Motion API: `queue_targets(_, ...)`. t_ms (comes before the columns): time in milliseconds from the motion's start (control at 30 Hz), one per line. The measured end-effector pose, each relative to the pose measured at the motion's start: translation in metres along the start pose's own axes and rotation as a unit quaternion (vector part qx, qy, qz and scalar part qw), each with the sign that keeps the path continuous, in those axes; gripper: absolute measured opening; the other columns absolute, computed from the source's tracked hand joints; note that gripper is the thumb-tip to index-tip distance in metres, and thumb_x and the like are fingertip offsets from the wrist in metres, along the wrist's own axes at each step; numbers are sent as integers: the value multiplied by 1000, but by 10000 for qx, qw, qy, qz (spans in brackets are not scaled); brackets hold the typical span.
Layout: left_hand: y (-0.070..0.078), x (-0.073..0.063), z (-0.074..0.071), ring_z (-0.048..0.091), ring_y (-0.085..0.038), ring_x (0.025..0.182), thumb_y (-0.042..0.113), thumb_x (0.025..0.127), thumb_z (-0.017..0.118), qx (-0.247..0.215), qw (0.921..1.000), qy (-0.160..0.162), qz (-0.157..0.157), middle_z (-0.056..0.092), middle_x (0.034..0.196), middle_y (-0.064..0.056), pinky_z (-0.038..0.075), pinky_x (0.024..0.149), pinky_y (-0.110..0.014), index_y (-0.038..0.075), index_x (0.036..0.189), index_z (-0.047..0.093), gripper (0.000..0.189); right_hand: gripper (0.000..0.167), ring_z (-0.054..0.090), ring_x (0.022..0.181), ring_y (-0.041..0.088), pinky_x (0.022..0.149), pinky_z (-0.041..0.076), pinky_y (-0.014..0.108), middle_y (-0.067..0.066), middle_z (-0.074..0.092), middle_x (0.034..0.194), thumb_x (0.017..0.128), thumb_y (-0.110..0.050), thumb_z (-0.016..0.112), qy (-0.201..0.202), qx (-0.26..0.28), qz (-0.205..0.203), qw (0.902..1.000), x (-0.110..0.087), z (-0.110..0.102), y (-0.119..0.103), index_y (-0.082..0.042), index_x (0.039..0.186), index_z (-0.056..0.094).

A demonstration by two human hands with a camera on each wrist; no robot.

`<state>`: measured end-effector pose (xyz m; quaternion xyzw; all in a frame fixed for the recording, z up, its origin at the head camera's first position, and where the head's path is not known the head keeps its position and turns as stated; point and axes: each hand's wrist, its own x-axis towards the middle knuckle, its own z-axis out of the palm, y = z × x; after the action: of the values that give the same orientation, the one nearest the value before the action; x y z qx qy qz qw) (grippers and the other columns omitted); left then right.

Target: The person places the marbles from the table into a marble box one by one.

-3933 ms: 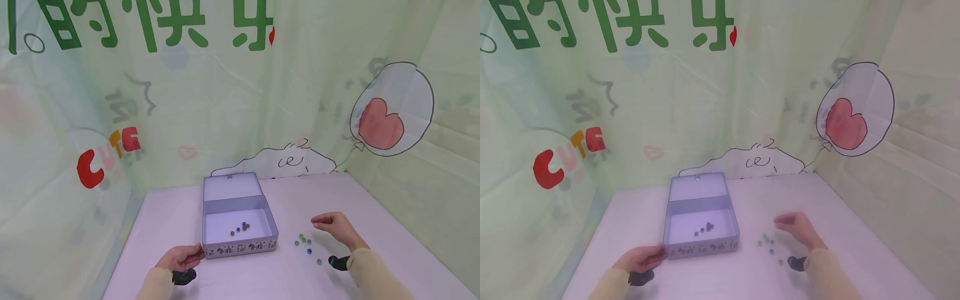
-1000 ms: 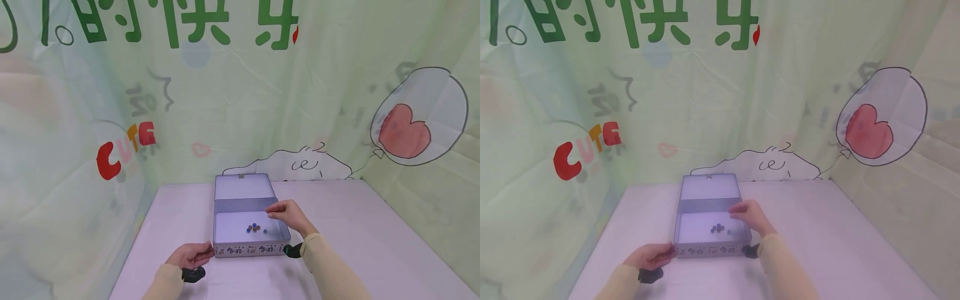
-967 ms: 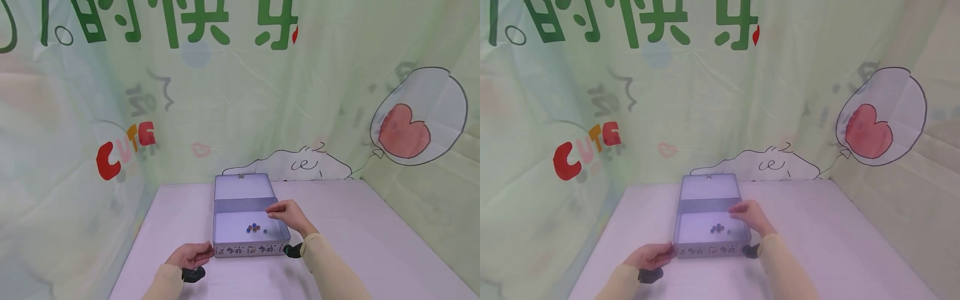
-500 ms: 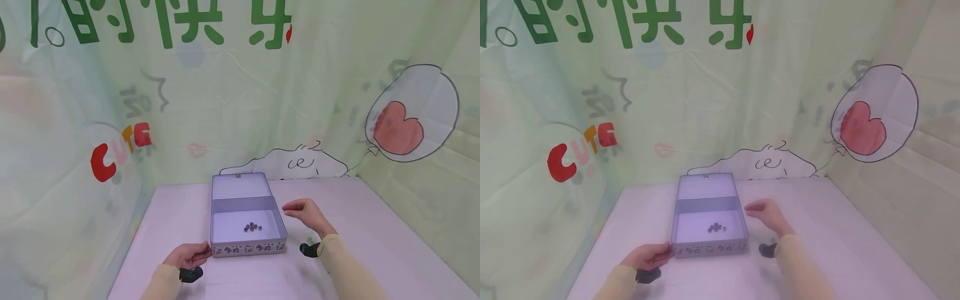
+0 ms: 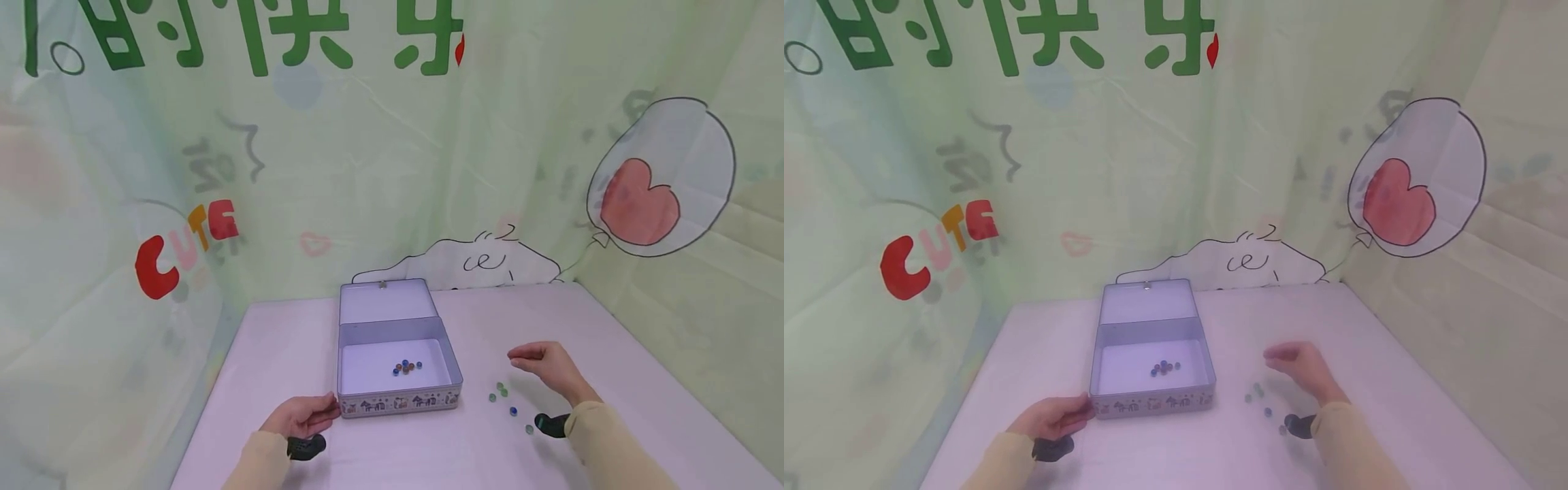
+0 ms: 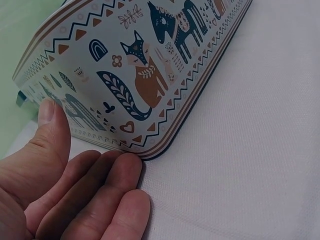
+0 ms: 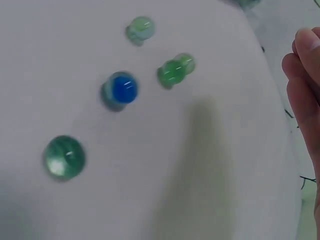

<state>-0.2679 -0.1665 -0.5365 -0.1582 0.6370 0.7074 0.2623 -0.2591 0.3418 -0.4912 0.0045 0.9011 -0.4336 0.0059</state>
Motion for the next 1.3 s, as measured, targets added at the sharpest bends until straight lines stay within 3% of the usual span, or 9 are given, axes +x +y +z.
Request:
queue_targets(67, 0, 0, -1, 76, -20, 91, 14, 96, 73, -10, 10000, -10, 14, 79, 95, -12, 62, 94, -40, -3, 108, 75, 21, 31, 71, 102, 20, 96, 60, 44, 12, 76, 114, 93, -20, 76, -8, -17, 48, 10000, 2, 6, 8, -1, 118, 73)
queue_targets(233, -3, -3, -3, 75, -14, 88, 13, 100, 67, -44, 9987, -482, 139, 79, 95, -7, 62, 92, -34, 7, 98, 78, 13, 23, 70, 98, 17, 88, 62, 32, 9, 77, 108, 90, -15, 79, -22, 12, 227, 9997, 8, 23, 25, -4, 110, 77)
queue_targets(367, -4, -7, -3, 75, -12, 87, 11, 101, 66, -139, 9978, -635, 155, 78, 93, -6, 63, 90, -31, 9, 94, 78, 14, 18, 70, 96, 17, 88, 62, 34, 6, 78, 105, 89, -14, 80, -6, -73, 413, 9991, 9, 33, 31, -8, 106, 78)
queue_targets(567, -3, -6, 0, 76, -15, 87, 11, 98, 69, -125, 9993, -326, 129, 78, 93, -8, 63, 91, -34, 3, 101, 77, 12, 16, 70, 97, 18, 92, 60, 43, 6, 78, 104, 89, -13, 80, 89, -298, 558, 9980, 7, 40, 32, -8, 105, 78)
queue_targets(767, -2, -3, 1, 77, -19, 88, 11, 97, 71, -16, 9999, 39, 141, 79, 94, -13, 63, 91, -38, -6, 111, 73, 22, 18, 68, 91, 16, 86, 61, 38, 5, 77, 101, 87, -13, 82, 39, -378, 428, 9984, 10, 44, 31, -8, 104, 78)
queue_targets(933, -1, -5, 0, 76, -18, 88, 11, 97, 70, -64, 9999, -41, 104, 79, 94, -11, 63, 91, -37, -7, 115, 71, 25, 16, 68, 89, 15, 81, 61, 34, 5, 77, 100, 86, -8, 81, 23, -403, 354, 9986, 13, 48, 32, -7, 102, 79)
queue_targets(1300, -1, -6, 1, 76, -17, 87, 11, 97, 70, -98, 9999, -11, 79, 79, 94, -11, 63, 91, -36, -7, 114, 72, 25, 15, 70, 93, 17, 86, 61, 38, 6, 78, 101, 87, -7, 79, 63, -403, 408, 9983, 9, 44, 23, -7, 102, 79)
